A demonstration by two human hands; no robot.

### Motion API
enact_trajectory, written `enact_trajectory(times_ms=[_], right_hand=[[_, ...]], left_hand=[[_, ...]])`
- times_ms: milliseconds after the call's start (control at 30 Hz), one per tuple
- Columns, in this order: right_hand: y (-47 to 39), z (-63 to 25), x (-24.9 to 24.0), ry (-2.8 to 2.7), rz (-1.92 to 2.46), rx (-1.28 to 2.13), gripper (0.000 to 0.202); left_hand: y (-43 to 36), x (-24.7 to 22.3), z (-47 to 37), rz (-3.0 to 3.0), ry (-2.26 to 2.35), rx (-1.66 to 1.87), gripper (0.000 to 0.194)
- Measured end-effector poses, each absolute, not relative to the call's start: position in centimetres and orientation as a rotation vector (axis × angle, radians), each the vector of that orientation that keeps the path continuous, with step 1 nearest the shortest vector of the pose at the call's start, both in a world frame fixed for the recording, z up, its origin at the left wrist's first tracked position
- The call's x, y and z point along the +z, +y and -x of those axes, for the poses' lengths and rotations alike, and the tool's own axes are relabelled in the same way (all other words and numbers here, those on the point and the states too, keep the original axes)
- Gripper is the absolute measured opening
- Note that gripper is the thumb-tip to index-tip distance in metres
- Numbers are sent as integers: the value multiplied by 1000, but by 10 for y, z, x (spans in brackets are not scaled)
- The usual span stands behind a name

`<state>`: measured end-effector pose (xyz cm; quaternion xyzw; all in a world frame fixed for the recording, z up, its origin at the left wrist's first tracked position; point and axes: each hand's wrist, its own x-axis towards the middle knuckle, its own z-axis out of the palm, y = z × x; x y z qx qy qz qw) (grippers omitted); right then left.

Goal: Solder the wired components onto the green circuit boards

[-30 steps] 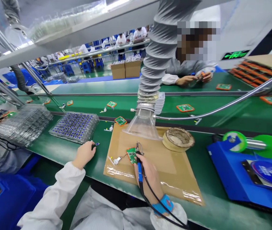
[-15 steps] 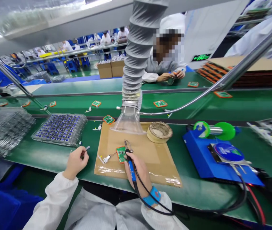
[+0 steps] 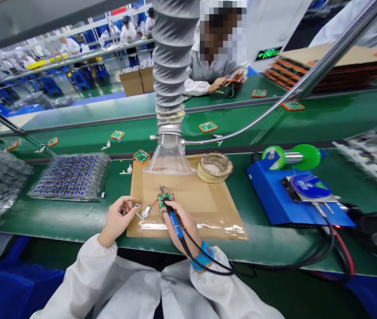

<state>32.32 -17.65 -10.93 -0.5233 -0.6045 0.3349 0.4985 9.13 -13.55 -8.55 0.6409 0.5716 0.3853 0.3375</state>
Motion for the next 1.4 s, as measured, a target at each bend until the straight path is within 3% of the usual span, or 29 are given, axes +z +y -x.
enact_trajectory(times_ms=[100, 233, 367, 767, 1100, 1400], right_hand=[[-176, -324, -110, -1454, 1284, 821, 30], [-176, -323, -110, -1445, 1306, 827, 29], [-175, -323, -110, -1441, 1315, 819, 29], [-175, -327, -104, -1488, 1308, 749, 28], [-172, -332, -104, -1534, 1363, 707, 28], [-172, -335, -105, -1547, 1384, 684, 30]], left_hand=[[-129, -87, -93, -1724, 1621, 946, 29], [-116, -86, -104, -1903, 1798, 762, 13], [-108, -84, -112, -1950, 1842, 668, 10], [-114, -77, -116, -1522, 1456, 790, 19], [-95, -73, -142, -2018, 1424, 479, 13], [-92, -76, -148, -2082, 1455, 421, 14]])
